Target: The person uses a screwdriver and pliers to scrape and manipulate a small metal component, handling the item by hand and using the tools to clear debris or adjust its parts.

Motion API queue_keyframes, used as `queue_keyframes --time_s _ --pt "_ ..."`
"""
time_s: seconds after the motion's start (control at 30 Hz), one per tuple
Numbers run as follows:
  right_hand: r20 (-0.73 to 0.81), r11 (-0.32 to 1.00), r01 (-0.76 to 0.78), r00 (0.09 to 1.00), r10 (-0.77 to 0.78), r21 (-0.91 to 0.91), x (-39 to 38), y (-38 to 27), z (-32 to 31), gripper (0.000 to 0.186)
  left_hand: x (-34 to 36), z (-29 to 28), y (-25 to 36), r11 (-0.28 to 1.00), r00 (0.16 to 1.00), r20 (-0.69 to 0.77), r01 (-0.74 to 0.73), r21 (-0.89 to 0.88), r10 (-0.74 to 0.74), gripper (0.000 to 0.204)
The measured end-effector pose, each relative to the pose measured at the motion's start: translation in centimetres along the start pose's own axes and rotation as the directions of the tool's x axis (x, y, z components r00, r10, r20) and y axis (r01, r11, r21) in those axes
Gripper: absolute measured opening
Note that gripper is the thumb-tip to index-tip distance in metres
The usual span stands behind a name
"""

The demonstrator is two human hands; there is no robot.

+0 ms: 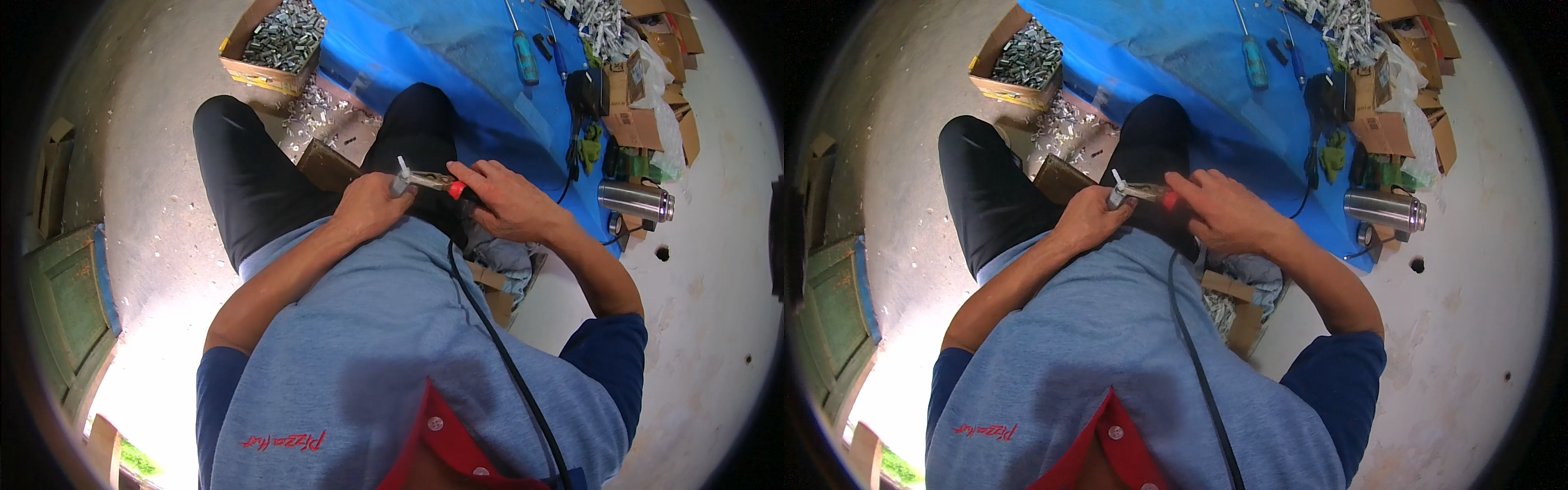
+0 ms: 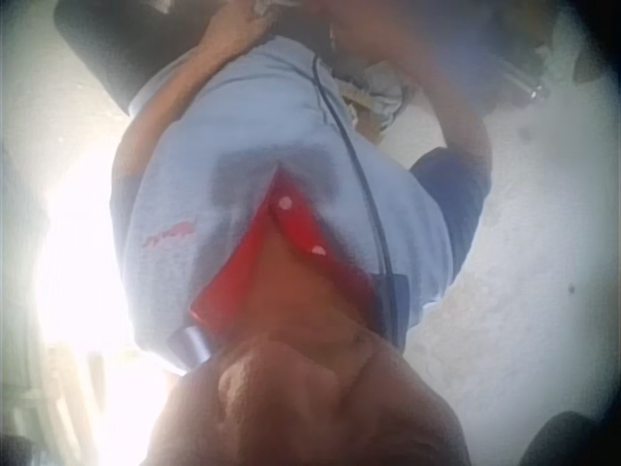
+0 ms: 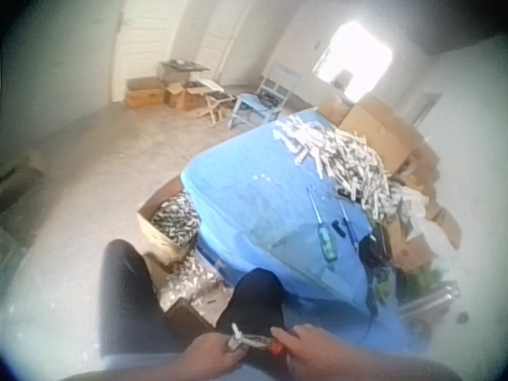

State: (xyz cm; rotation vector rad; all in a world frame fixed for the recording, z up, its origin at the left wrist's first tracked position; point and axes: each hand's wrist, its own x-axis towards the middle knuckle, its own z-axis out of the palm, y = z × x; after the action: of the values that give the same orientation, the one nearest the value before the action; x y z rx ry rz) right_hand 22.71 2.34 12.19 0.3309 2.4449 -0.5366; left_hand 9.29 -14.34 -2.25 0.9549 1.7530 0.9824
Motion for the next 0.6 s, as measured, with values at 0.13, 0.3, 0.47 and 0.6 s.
queue_keyframes --time_s 0.13,0.3,0.47,0.6 --pt "0.099 0.996 -0.07 0.993 0.065 0.055 -0.4 0.3 -0.5 0.065 0.1 0.4 -0.2 0.992 0.997 0.012 -0.075 0.099 0.074 0.041" --pt "0.101 0.998 -0.04 0.994 0.036 0.041 -0.7 0.7 -0.8 0.059 0.1 -0.4 0.9 0.996 0.986 0.164 -0.035 0.078 0.021 0.039" --pt "0.1 0.998 -0.025 0.995 0.018 0.063 -0.7 -0.1 -1.2 0.06 0.2 -0.3 0.3 0.989 0.948 0.315 0.011 -0.149 0.037 0.034" --pt "0.055 0.997 0.036 0.998 -0.039 0.067 -0.6 -0.1 -1.1 0.059 0.3 0.7 -0.4 0.94 0.962 0.235 -0.054 -0.336 0.14 0.026"
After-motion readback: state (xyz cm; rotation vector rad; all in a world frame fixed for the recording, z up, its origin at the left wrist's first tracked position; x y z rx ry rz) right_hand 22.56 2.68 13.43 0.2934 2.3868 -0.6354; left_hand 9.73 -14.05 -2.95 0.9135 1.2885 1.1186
